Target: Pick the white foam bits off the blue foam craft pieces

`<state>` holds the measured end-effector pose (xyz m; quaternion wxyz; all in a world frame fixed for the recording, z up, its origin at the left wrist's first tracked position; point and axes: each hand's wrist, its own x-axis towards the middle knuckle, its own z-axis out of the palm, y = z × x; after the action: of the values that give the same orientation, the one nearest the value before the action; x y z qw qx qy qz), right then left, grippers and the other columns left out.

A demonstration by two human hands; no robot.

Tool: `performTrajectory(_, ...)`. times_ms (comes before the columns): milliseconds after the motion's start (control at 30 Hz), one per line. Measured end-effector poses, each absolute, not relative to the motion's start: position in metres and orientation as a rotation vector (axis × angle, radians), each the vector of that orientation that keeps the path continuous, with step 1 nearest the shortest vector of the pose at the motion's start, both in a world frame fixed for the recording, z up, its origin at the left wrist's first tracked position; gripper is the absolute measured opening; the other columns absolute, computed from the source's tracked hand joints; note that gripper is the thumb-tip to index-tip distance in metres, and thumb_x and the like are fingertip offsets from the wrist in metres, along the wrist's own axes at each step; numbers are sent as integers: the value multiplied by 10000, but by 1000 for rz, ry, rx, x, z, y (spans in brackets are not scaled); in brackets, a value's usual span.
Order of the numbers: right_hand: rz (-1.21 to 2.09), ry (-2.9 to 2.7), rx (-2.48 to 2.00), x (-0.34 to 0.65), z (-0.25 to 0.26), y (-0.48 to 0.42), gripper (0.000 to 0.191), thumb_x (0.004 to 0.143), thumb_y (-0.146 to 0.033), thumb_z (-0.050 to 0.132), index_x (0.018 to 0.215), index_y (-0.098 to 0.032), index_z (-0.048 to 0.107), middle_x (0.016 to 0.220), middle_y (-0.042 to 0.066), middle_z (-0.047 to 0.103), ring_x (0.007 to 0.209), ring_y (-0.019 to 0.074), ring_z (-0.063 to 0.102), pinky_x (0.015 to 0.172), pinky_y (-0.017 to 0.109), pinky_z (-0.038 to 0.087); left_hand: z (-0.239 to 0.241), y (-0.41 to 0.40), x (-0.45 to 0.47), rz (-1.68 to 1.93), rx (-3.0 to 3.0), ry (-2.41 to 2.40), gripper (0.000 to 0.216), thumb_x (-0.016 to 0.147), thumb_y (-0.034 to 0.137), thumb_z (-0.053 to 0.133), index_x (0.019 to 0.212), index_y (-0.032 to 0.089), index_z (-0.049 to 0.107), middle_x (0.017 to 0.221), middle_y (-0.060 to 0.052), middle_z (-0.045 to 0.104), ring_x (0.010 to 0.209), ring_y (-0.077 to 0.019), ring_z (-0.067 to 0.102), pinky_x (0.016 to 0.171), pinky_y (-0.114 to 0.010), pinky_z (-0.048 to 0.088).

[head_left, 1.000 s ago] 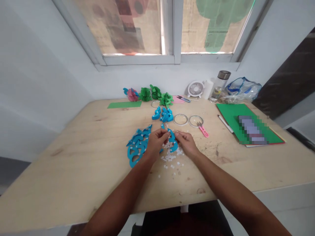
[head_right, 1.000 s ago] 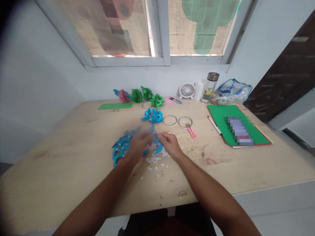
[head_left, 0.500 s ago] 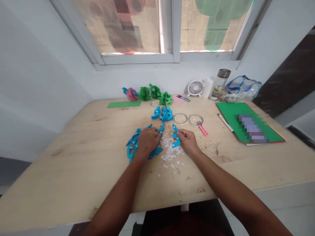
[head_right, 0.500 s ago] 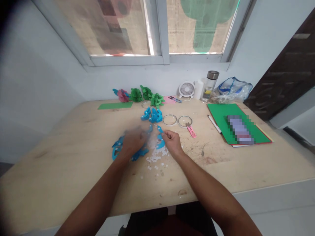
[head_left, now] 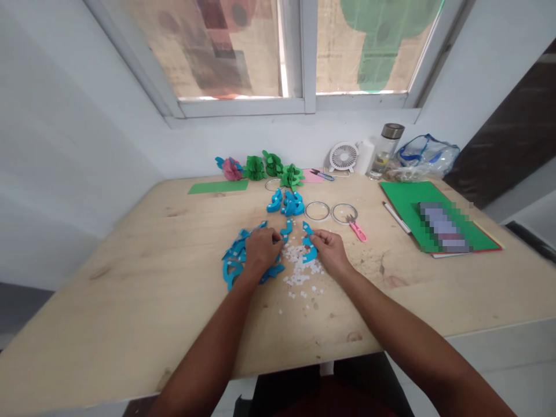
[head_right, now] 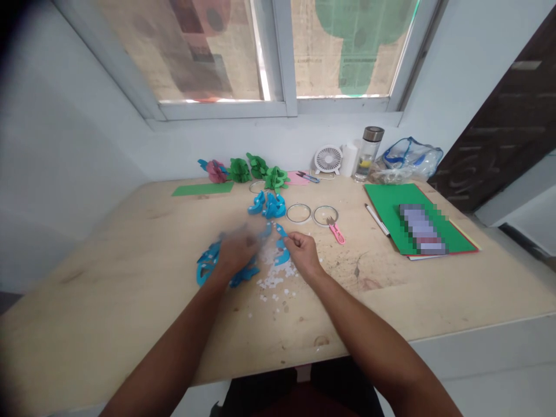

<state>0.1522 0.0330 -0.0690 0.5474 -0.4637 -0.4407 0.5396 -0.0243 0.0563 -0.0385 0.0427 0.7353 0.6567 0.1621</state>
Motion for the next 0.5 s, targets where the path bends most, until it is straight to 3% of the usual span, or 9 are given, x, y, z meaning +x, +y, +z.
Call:
performTrajectory(233, 1308, -1040, -1112, 152, -64, 31, 278, 691, -431, 647, 672, -154, 675, 554, 8, 623, 487, 129, 536, 467, 237, 426, -28, 56, -31, 386, 2160, 2004, 114, 740, 214, 544, 796, 210, 643, 759, -53, 695, 769, -221, 625, 591, -271, 366)
performTrajectory(500, 1284, -1062, -1120, 152, -65, 32, 294, 692, -440, 641, 688, -148, 676, 523, -5, 597, 481, 123, 524, 473, 235, 419, -41, 64, -20, 424, 2237, 2136, 233, 791, 367, 500, 837, 185, 638, 871, -120, 689, 898, -280, 612, 693, -326, 395)
